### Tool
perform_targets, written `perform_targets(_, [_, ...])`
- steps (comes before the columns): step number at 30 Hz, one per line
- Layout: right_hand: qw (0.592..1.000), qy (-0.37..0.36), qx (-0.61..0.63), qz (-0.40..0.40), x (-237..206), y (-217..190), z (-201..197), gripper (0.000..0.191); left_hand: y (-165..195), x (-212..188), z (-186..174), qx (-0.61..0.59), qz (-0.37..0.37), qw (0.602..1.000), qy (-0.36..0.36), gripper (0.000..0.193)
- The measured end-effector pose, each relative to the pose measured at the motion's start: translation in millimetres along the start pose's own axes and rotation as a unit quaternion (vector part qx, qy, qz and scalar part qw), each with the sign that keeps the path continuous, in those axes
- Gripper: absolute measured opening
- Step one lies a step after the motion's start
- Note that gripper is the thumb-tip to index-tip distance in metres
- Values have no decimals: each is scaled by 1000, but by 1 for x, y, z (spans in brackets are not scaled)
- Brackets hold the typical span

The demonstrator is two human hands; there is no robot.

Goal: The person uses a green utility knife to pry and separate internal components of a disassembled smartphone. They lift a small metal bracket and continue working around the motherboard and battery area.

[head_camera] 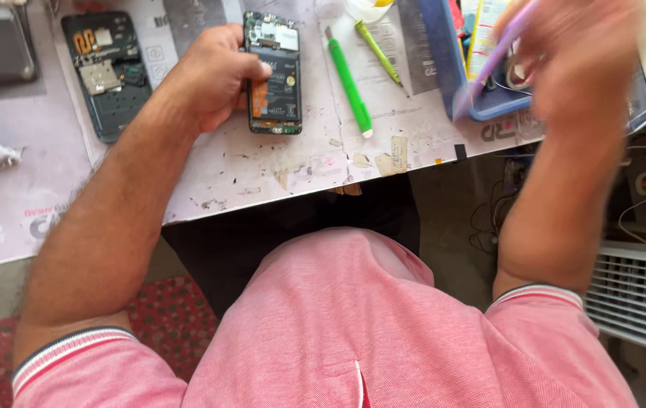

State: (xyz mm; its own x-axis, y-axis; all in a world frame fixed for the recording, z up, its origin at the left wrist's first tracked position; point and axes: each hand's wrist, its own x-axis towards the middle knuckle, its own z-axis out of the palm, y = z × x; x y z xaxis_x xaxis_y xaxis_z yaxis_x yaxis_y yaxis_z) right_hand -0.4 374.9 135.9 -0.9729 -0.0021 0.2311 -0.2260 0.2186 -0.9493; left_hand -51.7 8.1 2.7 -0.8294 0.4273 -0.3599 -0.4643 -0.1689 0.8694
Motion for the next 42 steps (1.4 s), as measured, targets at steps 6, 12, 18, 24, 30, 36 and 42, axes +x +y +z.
perform_targets(6, [862, -141, -482, -62, -25, 47, 109, 27, -1, 4, -10, -3, 31, 999, 34, 19])
perform_targets(12, [813, -116, -569, -37, -24, 80, 133, 40, 0, 7, -13, 11, 14, 999, 51, 23])
perform_targets(18, [839, -104, -532, -50, -28, 64, 108, 26, -4, 5, -6, 12, 24, 999, 26, 32])
perform_targets(24, [856, -79, -488, -154, -23, 71, 140, 38, 5, -5, -3, -13, 12, 999, -32, 42])
perform_targets(30, [946, -147, -276, -90, -3, 74, 140, 48, 8, -9, -10, -79, 28, 994, -73, 55])
perform_targets(36, [946, -276, 109, 131, 26, 80, 152, 46, 6, -7, -20, -120, 44, 980, -154, 48])
perform_targets(42, [901, -300, 245, 196, 39, 95, 151, 28, 7, -6, -24, -139, 38, 975, -168, 45])
